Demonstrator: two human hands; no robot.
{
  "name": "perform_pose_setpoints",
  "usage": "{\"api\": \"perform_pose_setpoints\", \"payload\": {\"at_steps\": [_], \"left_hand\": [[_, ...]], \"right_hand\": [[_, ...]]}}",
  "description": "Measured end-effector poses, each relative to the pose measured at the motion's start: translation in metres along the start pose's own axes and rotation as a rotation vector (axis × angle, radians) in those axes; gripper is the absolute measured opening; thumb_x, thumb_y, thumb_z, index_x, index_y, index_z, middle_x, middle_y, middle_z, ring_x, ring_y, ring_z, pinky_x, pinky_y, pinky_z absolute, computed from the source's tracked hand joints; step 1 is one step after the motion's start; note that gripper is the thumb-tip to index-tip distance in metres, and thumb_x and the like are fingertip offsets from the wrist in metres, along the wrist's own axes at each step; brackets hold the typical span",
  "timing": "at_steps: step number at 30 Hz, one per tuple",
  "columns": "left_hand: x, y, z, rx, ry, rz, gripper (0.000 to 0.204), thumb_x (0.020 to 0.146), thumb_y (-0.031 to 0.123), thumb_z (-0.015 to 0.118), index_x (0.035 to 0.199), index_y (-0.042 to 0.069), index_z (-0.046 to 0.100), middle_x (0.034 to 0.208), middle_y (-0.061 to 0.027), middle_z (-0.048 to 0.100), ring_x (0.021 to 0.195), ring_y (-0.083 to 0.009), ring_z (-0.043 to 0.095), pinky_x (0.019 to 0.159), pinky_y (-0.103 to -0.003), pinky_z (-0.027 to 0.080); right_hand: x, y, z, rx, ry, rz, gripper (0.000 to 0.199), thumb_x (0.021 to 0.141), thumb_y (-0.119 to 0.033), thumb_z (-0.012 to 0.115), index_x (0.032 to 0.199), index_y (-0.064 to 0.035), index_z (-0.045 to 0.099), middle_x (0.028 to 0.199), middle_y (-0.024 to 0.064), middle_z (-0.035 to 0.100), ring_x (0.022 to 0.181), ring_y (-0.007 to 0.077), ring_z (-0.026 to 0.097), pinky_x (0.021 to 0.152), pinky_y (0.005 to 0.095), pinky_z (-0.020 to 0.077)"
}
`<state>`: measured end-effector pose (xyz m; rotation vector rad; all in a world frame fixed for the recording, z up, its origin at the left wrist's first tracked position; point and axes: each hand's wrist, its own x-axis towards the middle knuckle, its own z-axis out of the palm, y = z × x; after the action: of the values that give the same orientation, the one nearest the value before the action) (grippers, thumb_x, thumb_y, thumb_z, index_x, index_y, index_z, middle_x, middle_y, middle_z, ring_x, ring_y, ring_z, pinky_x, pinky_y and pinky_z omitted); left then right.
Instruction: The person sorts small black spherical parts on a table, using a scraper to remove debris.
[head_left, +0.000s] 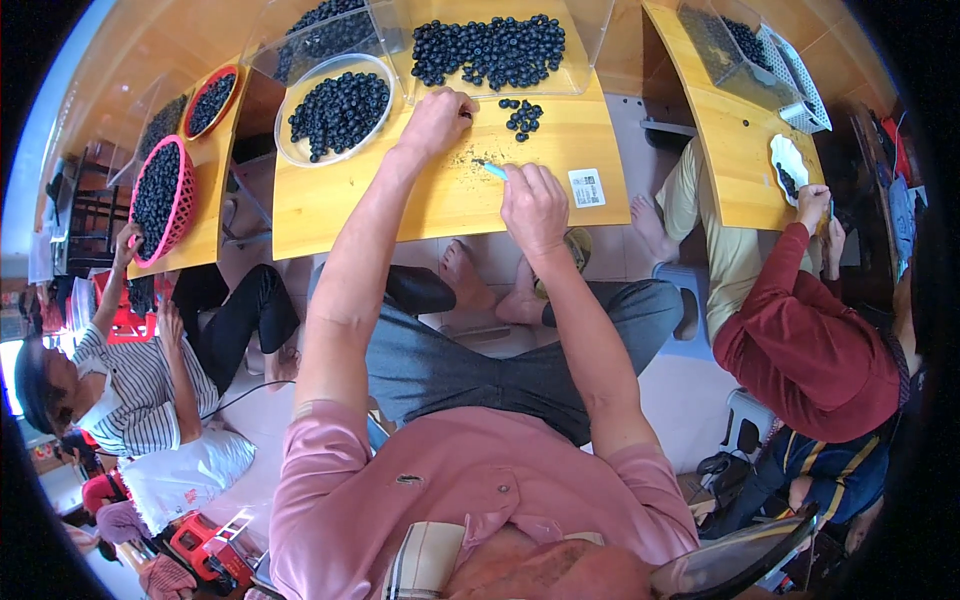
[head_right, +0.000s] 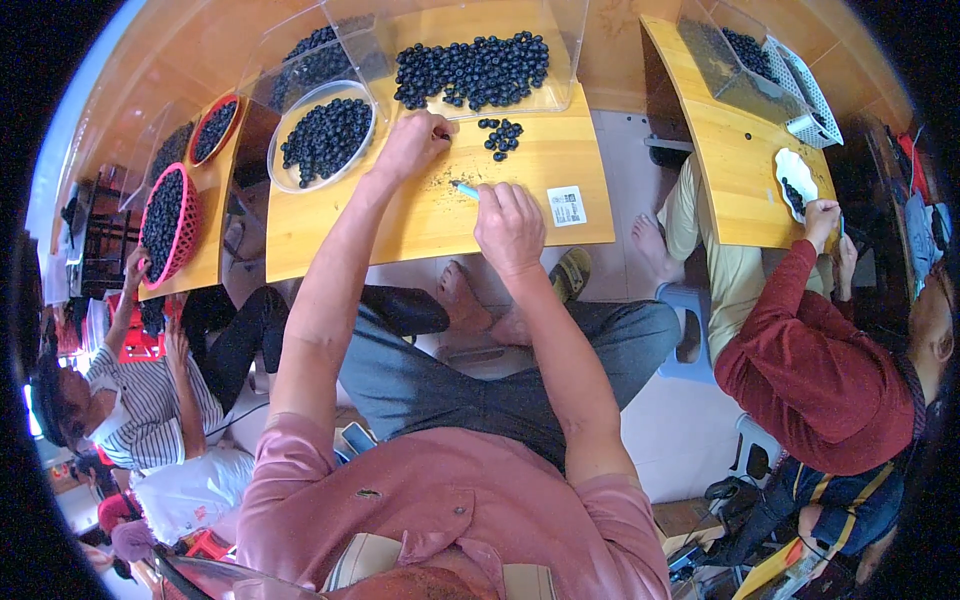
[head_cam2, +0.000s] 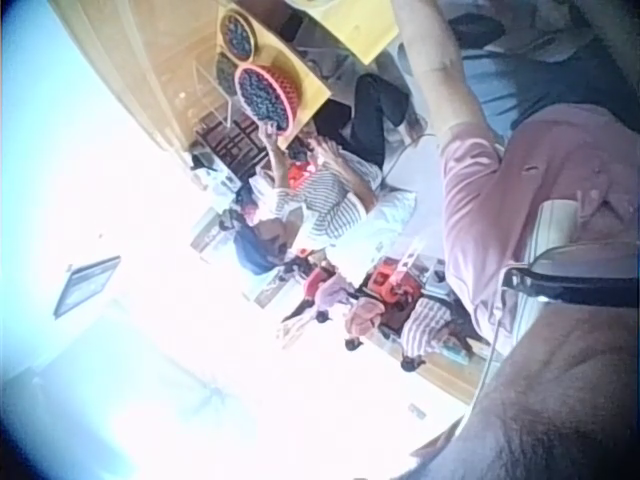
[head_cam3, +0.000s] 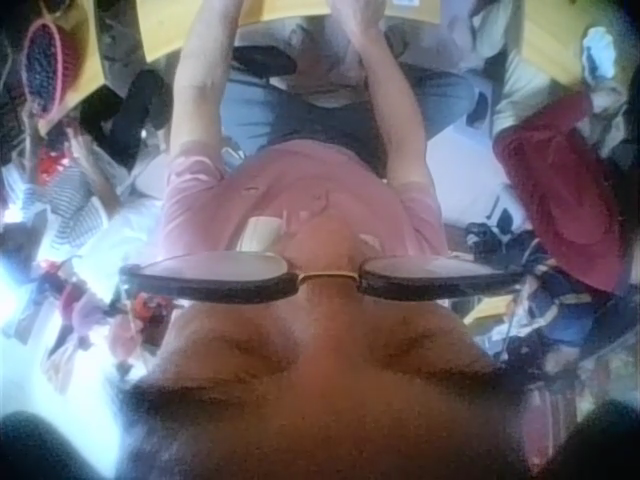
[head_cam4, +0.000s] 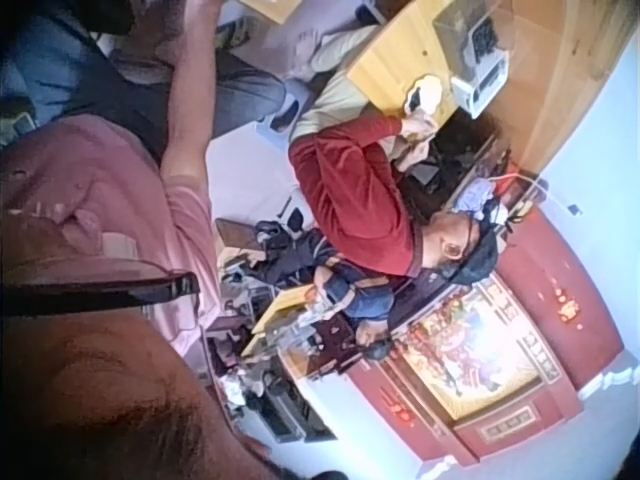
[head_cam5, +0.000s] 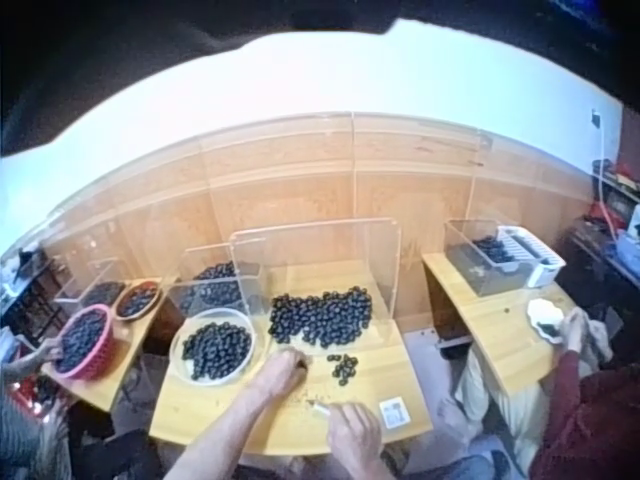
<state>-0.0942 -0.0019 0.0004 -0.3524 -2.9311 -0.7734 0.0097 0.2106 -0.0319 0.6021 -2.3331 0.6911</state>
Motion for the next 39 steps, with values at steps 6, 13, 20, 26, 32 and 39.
{"api": "perform_pose_setpoints", "payload": {"at_steps": [6,13,20,26,32,39], "left_hand": [[-0.023,-0.013,0.005,-0.252,0.103,-0.126,0.024,0.085,0.009,0.085,0.108,0.002,0.081,0.099,-0.012,0.08,0.086,-0.0183,0.076,0.081,-0.034,0.06],[-0.069,0.018,0.005,-0.522,0.284,-0.236,0.022,0.086,0.007,0.086,0.106,0.0,0.081,0.097,-0.0093,0.077,0.085,-0.0146,0.071,0.08,-0.03,0.059],[-0.112,0.044,0.039,-0.757,0.395,-0.306,0.038,0.088,-0.001,0.082,0.125,-0.001,0.073,0.096,-0.0041,0.073,0.083,-0.0093,0.066,0.082,-0.026,0.058],[-0.113,0.058,0.037,-0.579,0.315,-0.246,0.038,0.089,0.0,0.082,0.126,0.001,0.072,0.097,-0.0032,0.073,0.087,-0.0103,0.068,0.084,-0.028,0.059],[-0.113,0.051,0.038,-0.57,0.342,-0.233,0.039,0.088,0.001,0.083,0.125,0.001,0.072,0.097,-0.0042,0.074,0.088,-0.0121,0.07,0.085,-0.029,0.06],[-0.114,0.053,0.039,-0.581,0.346,-0.245,0.039,0.087,0.001,0.083,0.125,0.002,0.073,0.098,-0.0048,0.074,0.088,-0.0124,0.07,0.086,-0.029,0.06]], "right_hand": [[0.002,-0.006,0.0,0.01,0.021,-0.012,0.012,0.084,-0.005,0.069,0.095,-0.0056,0.073,0.081,0.0079,0.058,0.08,0.0283,0.064,0.074,0.0414,0.0535],[-0.001,-0.001,-0.001,-0.008,-0.01,0.0,0.015,0.086,-0.005,0.068,0.099,-0.0052,0.074,0.083,0.0081,0.059,0.082,0.0282,0.064,0.074,0.0417,0.0535],[-0.002,-0.002,0.001,0.015,-0.008,-0.027,0.016,0.087,-0.006,0.07,0.103,-0.0057,0.074,0.083,0.0076,0.058,0.08,0.0273,0.063,0.072,0.0418,0.0523],[-0.002,-0.001,-0.004,0.002,-0.043,-0.038,0.015,0.088,-0.008,0.071,0.103,-0.0068,0.074,0.082,0.0069,0.056,0.079,0.0263,0.062,0.07,0.0415,0.0516],[-0.002,-0.001,0.0,0.001,-0.062,-0.065,0.015,0.087,-0.009,0.071,0.101,-0.008,0.075,0.081,0.0062,0.056,0.079,0.0262,0.062,0.069,0.0413,0.0514],[-0.003,-0.001,-0.002,-0.011,-0.073,-0.06,0.015,0.087,-0.009,0.071,0.102,-0.008,0.074,0.081,0.0064,0.056,0.079,0.0263,0.062,0.069,0.0413,0.0515]]}}
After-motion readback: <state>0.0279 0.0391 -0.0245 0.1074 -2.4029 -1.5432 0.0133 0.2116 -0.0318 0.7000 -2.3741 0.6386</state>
